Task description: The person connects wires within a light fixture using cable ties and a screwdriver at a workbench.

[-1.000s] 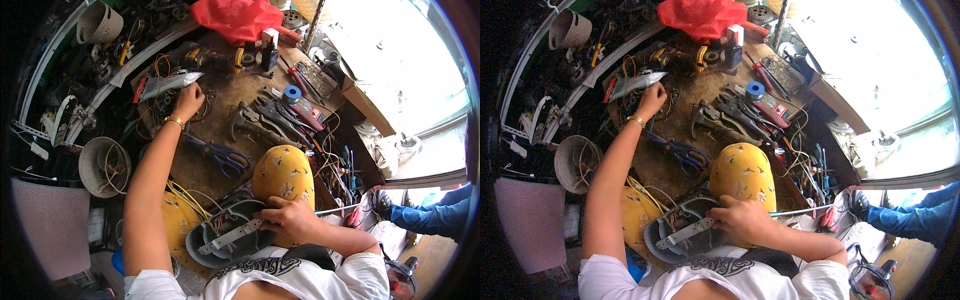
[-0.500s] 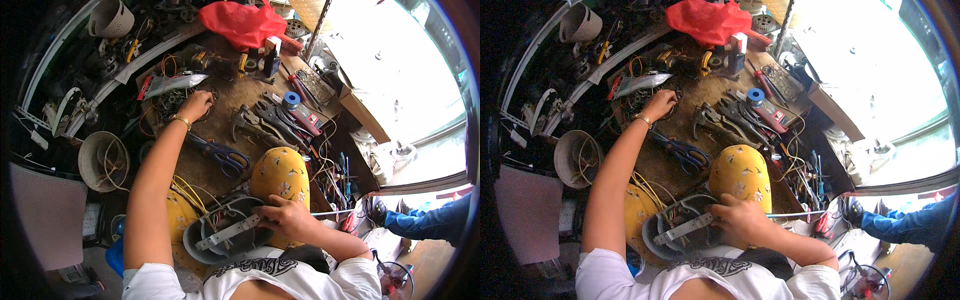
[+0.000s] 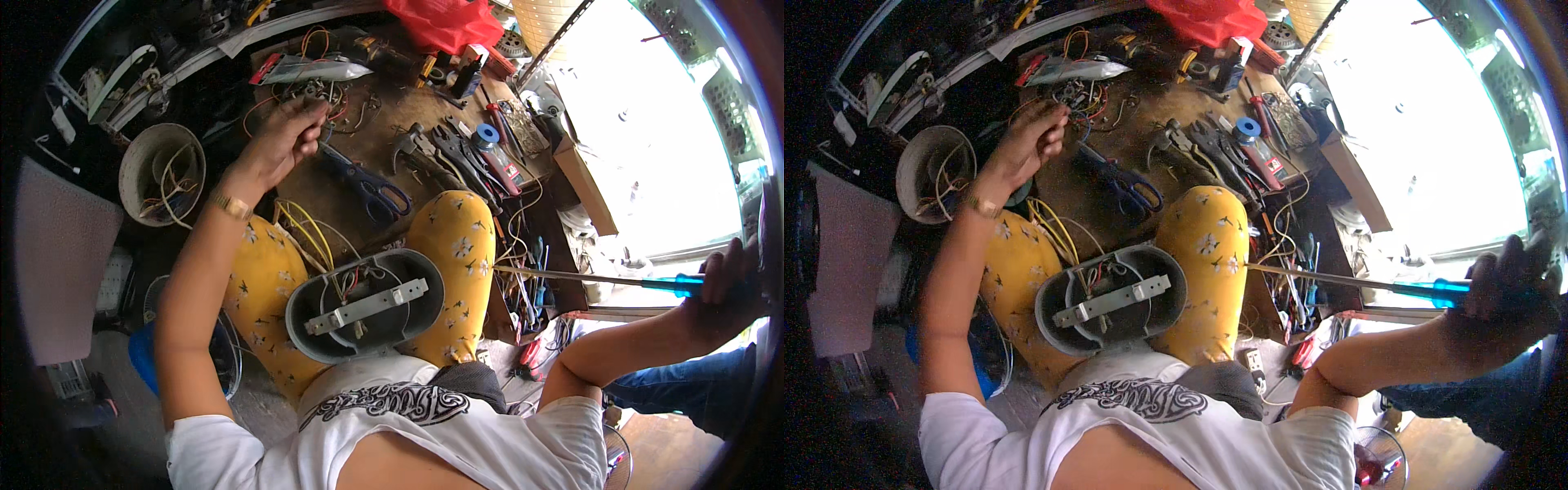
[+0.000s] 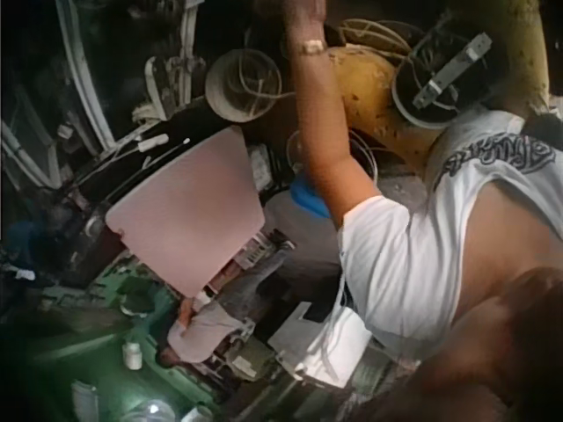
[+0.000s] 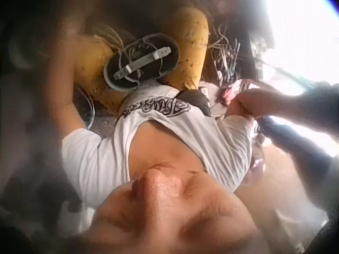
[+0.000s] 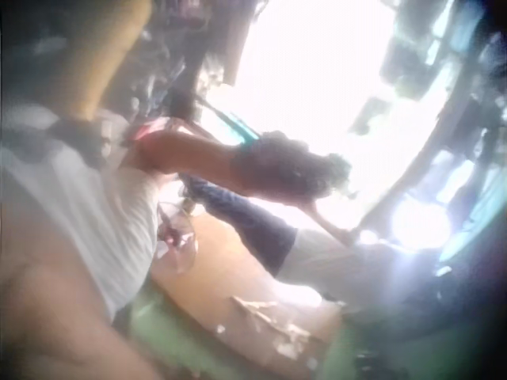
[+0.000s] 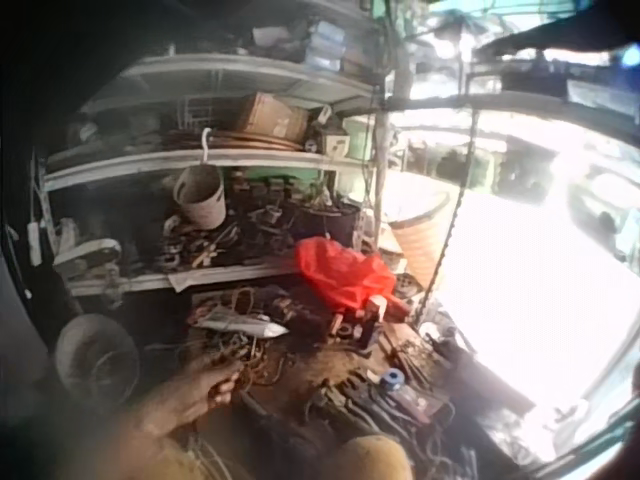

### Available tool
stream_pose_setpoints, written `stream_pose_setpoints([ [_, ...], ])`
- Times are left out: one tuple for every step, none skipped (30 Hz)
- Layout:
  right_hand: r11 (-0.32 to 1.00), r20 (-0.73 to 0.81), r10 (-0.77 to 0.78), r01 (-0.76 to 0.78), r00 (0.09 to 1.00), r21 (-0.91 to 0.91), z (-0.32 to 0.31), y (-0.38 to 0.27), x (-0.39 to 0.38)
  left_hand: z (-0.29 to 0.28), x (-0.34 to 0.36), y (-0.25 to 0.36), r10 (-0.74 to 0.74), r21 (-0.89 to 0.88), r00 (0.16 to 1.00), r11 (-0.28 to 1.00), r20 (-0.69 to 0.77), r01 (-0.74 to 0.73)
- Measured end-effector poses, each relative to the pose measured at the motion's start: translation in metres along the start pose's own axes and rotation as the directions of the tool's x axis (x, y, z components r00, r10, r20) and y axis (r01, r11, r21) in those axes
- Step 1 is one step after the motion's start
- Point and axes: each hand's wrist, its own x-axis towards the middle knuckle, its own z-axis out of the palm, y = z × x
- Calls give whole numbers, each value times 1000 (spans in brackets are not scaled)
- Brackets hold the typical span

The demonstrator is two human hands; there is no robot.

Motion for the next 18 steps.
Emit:
stream_pose_setpoints([
  [997, -31, 17, -15, 999, 74, -4, 1, -2, 2, -19, 2, -2, -57, 1000, 998, 21, 3],
  [989, -57, 33, -24, 998, 145, -7, 1, -2, 4, -37, 1, -2, -115, 999, 993, 46, 7],
  [975, -77, 47, -29, 996, 221, -11, 0, -2, 6, -58, 0, -3, -112, 999, 994, 35, 7],
  [956, -93, 60, -31, 994, 290, -13, -1, -2, 8, -76, -3, 14, -157, 999, 988, 42, -8],
  [936, -103, 76, -35, 992, 349, -15, -1, -2, 11, -93, -6, 32, -203, 998, 979, 52, -21],
  [911, -111, 87, -34, 990, 411, -18, -3, 0, 16, -110, -7, 35, -202, 998, 979, 47, -25],
  [883, -112, 100, -37, 989, 467, -19, -5, 0, 22, -124, -8, 19, -225, 999, 974, 30, -12],
  [855, -116, 117, -41, 986, 517, -22, -8, 3, 27, -136, -11, 3, -248, 1000, 969, 15, 1],
  [828, -112, 139, -53, 984, 558, -24, -9, 5, 29, -147, -16, 5, -252, 1000, 968, 11, -2],
  [806, -110, 172, -76, 979, 587, -24, -9, 4, 32, -155, -21, -9, -330, 1000, 944, -10, 5],
  [793, -109, 226, -118, 968, 597, -24, -5, -1, 35, -164, -26, -25, -405, 999, 914, -28, 12],
  [795, -99, 289, -182, 952, 579, -19, 6, -15, 51, -171, -22, -60, -440, 990, 898, -128, -2],
  [795, -66, 338, -247, 939, 554, -8, 24, -36, 54, -180, -28, -51, -436, 988, 900, -143, -17],
  [844, -44, 293, -237, 955, 480, 2, 35, -60, 57, -183, -36, -17, -402, 994, 915, -109, -28],
  [791, 124, 211, -244, 970, 562, 13, 35, -69, 58, -186, -45, 11, -366, 996, 930, -83, -41],
  [726, 286, 122, -282, 950, 627, 24, 35, -77, 59, -189, -49, 56, -68, 997, 996, -52, -60],
  [729, 288, 120, -281, 950, 624, 24, 30, -76, 65, -189, -54, 58, -72, 997, 995, -51, -62],
  [681, 254, 119, -265, 960, 682, 30, 23, -77, 74, -189, -58, 90, 85, 996, 992, -10, -89],
])
